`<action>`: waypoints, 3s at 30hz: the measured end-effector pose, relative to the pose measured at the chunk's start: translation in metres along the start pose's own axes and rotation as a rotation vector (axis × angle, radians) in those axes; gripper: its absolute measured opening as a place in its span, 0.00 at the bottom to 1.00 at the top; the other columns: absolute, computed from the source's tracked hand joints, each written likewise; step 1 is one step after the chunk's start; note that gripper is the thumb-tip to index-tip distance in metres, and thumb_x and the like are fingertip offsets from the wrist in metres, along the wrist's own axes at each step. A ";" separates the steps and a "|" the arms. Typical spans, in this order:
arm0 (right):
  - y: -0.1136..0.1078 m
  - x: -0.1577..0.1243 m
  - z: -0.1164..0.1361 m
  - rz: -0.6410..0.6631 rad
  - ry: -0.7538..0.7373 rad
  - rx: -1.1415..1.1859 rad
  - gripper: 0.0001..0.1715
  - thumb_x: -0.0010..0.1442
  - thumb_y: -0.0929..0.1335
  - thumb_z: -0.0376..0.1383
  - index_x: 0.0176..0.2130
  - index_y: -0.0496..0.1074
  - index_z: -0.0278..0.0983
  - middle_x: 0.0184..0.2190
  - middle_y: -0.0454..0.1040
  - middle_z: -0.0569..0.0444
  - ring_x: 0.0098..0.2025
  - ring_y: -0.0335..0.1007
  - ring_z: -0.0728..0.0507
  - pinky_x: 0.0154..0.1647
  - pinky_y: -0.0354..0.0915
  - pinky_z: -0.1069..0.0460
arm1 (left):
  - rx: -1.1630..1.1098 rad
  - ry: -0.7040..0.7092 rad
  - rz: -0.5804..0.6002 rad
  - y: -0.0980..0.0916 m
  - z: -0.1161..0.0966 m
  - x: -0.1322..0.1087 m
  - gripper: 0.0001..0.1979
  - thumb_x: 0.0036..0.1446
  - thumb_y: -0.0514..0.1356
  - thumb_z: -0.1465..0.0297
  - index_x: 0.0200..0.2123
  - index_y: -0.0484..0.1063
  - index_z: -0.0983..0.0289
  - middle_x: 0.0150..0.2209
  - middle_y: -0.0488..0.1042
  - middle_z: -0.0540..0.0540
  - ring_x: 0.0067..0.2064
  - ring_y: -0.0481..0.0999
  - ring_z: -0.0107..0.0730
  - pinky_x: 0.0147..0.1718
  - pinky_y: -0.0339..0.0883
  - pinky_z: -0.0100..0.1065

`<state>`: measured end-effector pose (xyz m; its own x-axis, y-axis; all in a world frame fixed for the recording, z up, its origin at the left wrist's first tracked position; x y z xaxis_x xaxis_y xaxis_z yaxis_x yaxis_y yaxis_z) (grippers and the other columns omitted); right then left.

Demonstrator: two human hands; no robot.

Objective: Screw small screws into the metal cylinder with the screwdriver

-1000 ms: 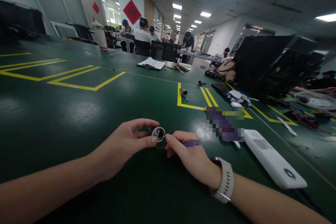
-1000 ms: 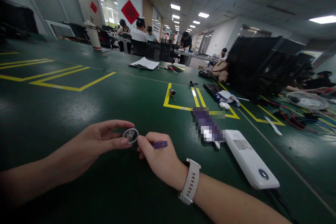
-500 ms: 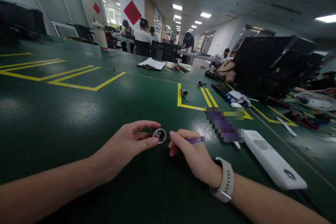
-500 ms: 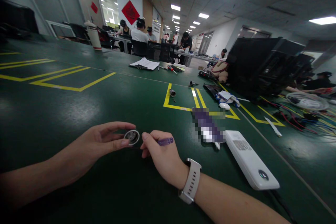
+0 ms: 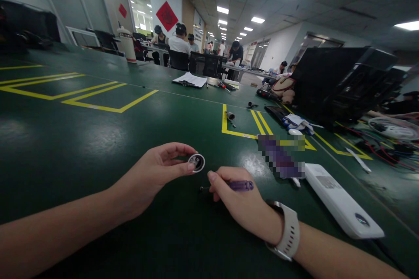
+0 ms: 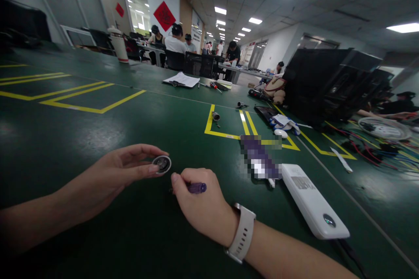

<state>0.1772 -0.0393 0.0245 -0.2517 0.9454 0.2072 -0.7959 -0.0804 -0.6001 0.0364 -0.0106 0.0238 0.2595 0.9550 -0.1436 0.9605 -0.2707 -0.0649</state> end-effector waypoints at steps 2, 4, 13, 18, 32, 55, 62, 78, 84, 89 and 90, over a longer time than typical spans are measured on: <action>0.000 -0.002 0.006 -0.037 -0.082 -0.050 0.22 0.61 0.60 0.37 0.18 0.66 0.35 0.17 0.67 0.58 0.22 0.64 0.51 0.24 0.57 0.56 | -0.011 -0.002 -0.007 -0.001 0.000 0.001 0.12 0.45 0.65 0.70 0.37 0.73 0.62 0.38 0.77 0.53 0.43 0.75 0.37 0.44 0.67 0.37; -0.001 -0.004 0.010 -0.076 -0.146 -0.055 0.21 0.61 0.60 0.36 0.19 0.66 0.35 0.19 0.68 0.57 0.24 0.66 0.51 0.27 0.59 0.55 | -0.020 0.001 -0.013 -0.002 0.001 0.002 0.13 0.45 0.65 0.70 0.37 0.73 0.62 0.38 0.77 0.54 0.43 0.75 0.38 0.44 0.67 0.37; -0.022 -0.025 0.039 -0.256 -0.530 0.003 0.14 0.60 0.59 0.29 0.25 0.66 0.34 0.20 0.66 0.55 0.26 0.63 0.49 0.42 0.63 0.48 | -0.041 -0.010 -0.001 0.000 0.005 0.004 0.13 0.41 0.66 0.73 0.35 0.76 0.62 0.33 0.80 0.52 0.38 0.77 0.34 0.40 0.69 0.31; -0.012 -0.030 0.049 -0.204 -0.674 -0.158 0.09 0.59 0.60 0.29 0.28 0.66 0.34 0.23 0.67 0.52 0.28 0.62 0.47 0.37 0.62 0.47 | -0.075 0.003 0.007 0.005 0.005 0.002 0.14 0.39 0.66 0.74 0.35 0.78 0.62 0.32 0.81 0.52 0.37 0.78 0.34 0.41 0.70 0.31; 0.003 -0.033 0.055 -0.188 -0.756 -0.433 0.13 0.60 0.61 0.31 0.24 0.66 0.33 0.21 0.66 0.53 0.27 0.58 0.48 0.33 0.58 0.48 | -0.003 0.074 0.019 0.009 0.001 -0.002 0.14 0.39 0.65 0.74 0.34 0.78 0.63 0.32 0.81 0.52 0.35 0.79 0.35 0.37 0.72 0.30; 0.010 -0.033 0.060 -0.157 -0.772 -0.537 0.18 0.61 0.59 0.32 0.22 0.65 0.33 0.20 0.65 0.54 0.27 0.56 0.47 0.32 0.57 0.48 | 0.074 0.129 0.006 0.009 -0.001 -0.002 0.11 0.42 0.62 0.73 0.33 0.78 0.64 0.33 0.81 0.53 0.36 0.79 0.35 0.37 0.72 0.30; 0.010 -0.036 0.063 -0.168 -0.814 -0.548 0.18 0.61 0.60 0.32 0.21 0.65 0.33 0.19 0.63 0.54 0.25 0.55 0.48 0.31 0.57 0.49 | 0.083 0.139 0.011 0.009 -0.001 -0.004 0.10 0.42 0.62 0.73 0.32 0.78 0.63 0.34 0.80 0.53 0.36 0.78 0.37 0.38 0.72 0.33; 0.012 -0.035 0.062 -0.159 -0.817 -0.540 0.18 0.61 0.60 0.32 0.22 0.66 0.33 0.20 0.65 0.54 0.26 0.57 0.48 0.32 0.59 0.49 | 0.091 0.134 0.049 0.013 -0.001 -0.003 0.11 0.44 0.60 0.73 0.33 0.77 0.63 0.33 0.80 0.53 0.36 0.78 0.36 0.37 0.72 0.33; 0.014 -0.037 0.067 -0.135 -0.861 -0.574 0.18 0.61 0.60 0.32 0.21 0.66 0.34 0.19 0.64 0.55 0.25 0.56 0.48 0.32 0.58 0.49 | 0.083 0.162 0.068 0.013 0.000 -0.004 0.09 0.45 0.59 0.75 0.32 0.76 0.64 0.36 0.79 0.53 0.38 0.78 0.35 0.38 0.72 0.32; 0.014 -0.038 0.068 -0.133 -0.860 -0.574 0.18 0.61 0.60 0.32 0.21 0.64 0.34 0.18 0.62 0.56 0.25 0.55 0.48 0.31 0.57 0.50 | 0.083 0.176 0.060 0.012 0.002 -0.002 0.08 0.44 0.59 0.75 0.31 0.75 0.64 0.35 0.79 0.54 0.38 0.78 0.36 0.37 0.71 0.33; 0.014 -0.036 0.067 -0.126 -0.837 -0.567 0.18 0.61 0.60 0.32 0.21 0.64 0.34 0.19 0.62 0.55 0.25 0.55 0.48 0.31 0.58 0.50 | 0.082 0.179 0.061 0.012 0.002 -0.002 0.08 0.44 0.60 0.74 0.31 0.75 0.64 0.35 0.79 0.54 0.38 0.78 0.36 0.38 0.71 0.34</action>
<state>0.1381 -0.0960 0.0598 -0.6617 0.3948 0.6374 -0.5193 0.3718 -0.7695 0.0472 -0.0156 0.0210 0.3378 0.9408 0.0274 0.9328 -0.3307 -0.1429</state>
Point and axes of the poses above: each hand's wrist, its own x-axis towards the middle knuckle, its own y-axis out of the palm, z = x × y, the point moved 7 cm from there along x, towards the middle knuckle
